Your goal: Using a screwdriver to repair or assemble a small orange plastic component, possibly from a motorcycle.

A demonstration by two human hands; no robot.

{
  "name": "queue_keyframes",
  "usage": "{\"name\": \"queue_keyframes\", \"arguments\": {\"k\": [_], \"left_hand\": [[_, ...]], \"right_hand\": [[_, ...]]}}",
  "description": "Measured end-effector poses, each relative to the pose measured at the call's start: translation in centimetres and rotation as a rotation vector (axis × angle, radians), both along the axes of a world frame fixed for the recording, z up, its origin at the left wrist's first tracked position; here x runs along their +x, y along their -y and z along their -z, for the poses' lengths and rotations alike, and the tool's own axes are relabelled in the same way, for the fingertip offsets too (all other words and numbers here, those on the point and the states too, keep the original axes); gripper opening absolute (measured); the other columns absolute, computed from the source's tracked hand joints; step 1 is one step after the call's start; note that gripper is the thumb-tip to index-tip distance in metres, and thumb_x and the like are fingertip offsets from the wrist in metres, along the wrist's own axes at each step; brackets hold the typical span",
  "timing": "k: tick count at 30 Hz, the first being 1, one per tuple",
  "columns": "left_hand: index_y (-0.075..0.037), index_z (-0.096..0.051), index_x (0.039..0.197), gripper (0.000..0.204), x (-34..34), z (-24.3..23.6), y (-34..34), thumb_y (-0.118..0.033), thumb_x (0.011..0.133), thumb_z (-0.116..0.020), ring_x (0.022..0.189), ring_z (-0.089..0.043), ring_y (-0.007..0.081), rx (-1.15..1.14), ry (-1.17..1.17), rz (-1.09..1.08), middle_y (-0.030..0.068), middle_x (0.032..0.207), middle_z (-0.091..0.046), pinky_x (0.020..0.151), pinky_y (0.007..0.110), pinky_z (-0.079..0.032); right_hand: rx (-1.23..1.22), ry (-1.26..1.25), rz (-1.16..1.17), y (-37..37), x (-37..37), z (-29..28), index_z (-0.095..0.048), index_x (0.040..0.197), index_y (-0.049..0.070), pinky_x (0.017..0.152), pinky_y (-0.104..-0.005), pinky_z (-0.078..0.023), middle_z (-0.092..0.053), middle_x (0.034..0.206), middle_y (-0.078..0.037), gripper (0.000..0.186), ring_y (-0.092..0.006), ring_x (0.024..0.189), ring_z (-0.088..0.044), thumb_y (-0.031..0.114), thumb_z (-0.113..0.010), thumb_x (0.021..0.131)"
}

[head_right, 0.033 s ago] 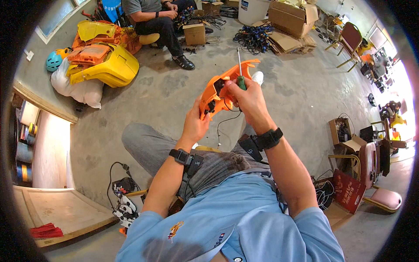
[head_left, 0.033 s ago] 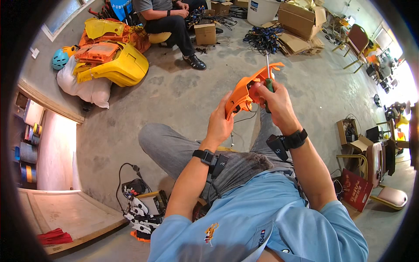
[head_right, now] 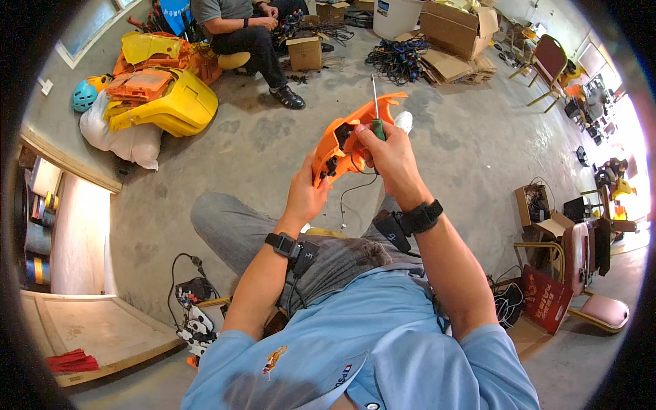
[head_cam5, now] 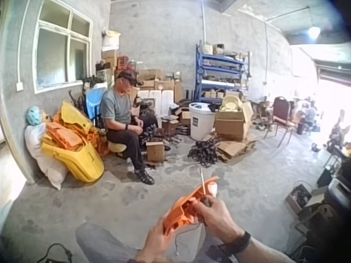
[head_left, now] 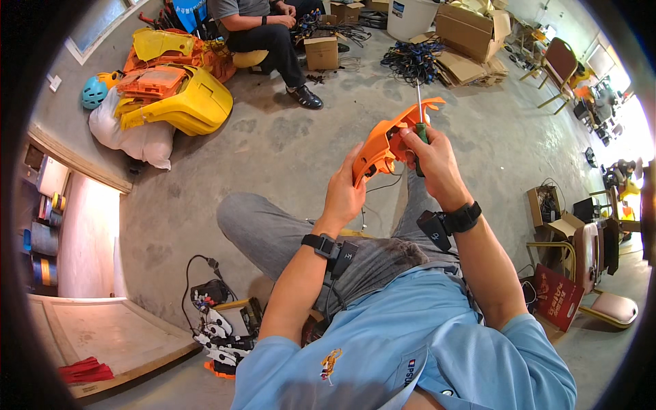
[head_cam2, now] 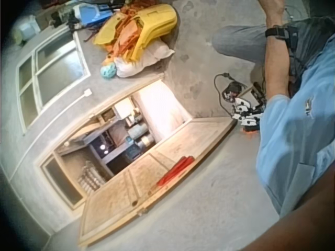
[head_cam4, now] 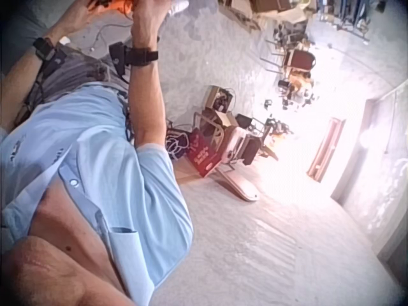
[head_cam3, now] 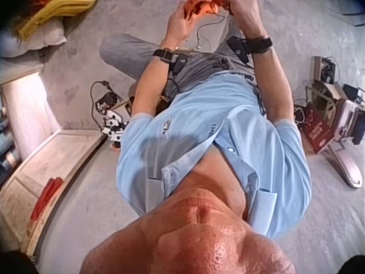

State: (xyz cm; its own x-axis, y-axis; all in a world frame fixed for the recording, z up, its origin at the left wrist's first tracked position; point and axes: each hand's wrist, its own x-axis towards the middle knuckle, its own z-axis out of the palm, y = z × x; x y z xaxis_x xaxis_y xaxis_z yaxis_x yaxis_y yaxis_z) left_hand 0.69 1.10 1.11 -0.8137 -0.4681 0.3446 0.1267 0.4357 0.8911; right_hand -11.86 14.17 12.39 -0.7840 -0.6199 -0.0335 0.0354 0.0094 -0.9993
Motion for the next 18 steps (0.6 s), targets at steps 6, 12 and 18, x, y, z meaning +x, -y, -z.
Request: {"name": "queue_keyframes", "arguments": {"k": [6, 12, 18], "left_hand": [[-0.013, -0.040, 0.148, 0.064, -0.05, 0.31, -0.01, 0.006, 0.089, -0.057, 0.088, -0.073, 0.0341, -0.046, -0.041, -0.040, 0.0197, 0.105, -0.070, 0.076, 0.041, -0.057], [-0.015, -0.036, 0.152, 0.072, 0.10, -0.23, -0.02, 0.009, 0.088, -0.059, 0.104, -0.067, 0.0438, -0.001, 0.042, -0.011, 0.0256, 0.120, -0.066, 0.083, 0.047, -0.055], [-0.013, -0.038, 0.148, 0.065, -0.25, 0.53, 0.09, 0.006, 0.089, -0.057, 0.087, -0.073, 0.0346, -0.044, -0.046, -0.037, 0.0200, 0.106, -0.070, 0.075, 0.041, -0.058]], "right_hand": [[0.020, -0.017, 0.002, 0.08, -0.28, 0.47, -0.066, 0.100, 0.001, 0.051, -0.0223, -0.037, -0.063, 0.074, 0.001, 0.020, -0.0046, 0.059, -0.050, 0.021, -0.066, 0.098], [0.025, -0.085, 0.019, 0.10, 0.04, -0.03, -0.065, 0.097, 0.002, 0.052, -0.0221, -0.037, -0.062, 0.075, 0.001, 0.021, -0.0050, 0.061, -0.051, 0.023, -0.068, 0.097], [0.004, -0.009, -0.007, 0.02, 0.10, -0.18, -0.065, 0.097, 0.002, 0.052, -0.0226, -0.037, -0.059, 0.072, 0.002, 0.021, -0.0052, 0.059, -0.049, 0.023, -0.068, 0.097]]}}
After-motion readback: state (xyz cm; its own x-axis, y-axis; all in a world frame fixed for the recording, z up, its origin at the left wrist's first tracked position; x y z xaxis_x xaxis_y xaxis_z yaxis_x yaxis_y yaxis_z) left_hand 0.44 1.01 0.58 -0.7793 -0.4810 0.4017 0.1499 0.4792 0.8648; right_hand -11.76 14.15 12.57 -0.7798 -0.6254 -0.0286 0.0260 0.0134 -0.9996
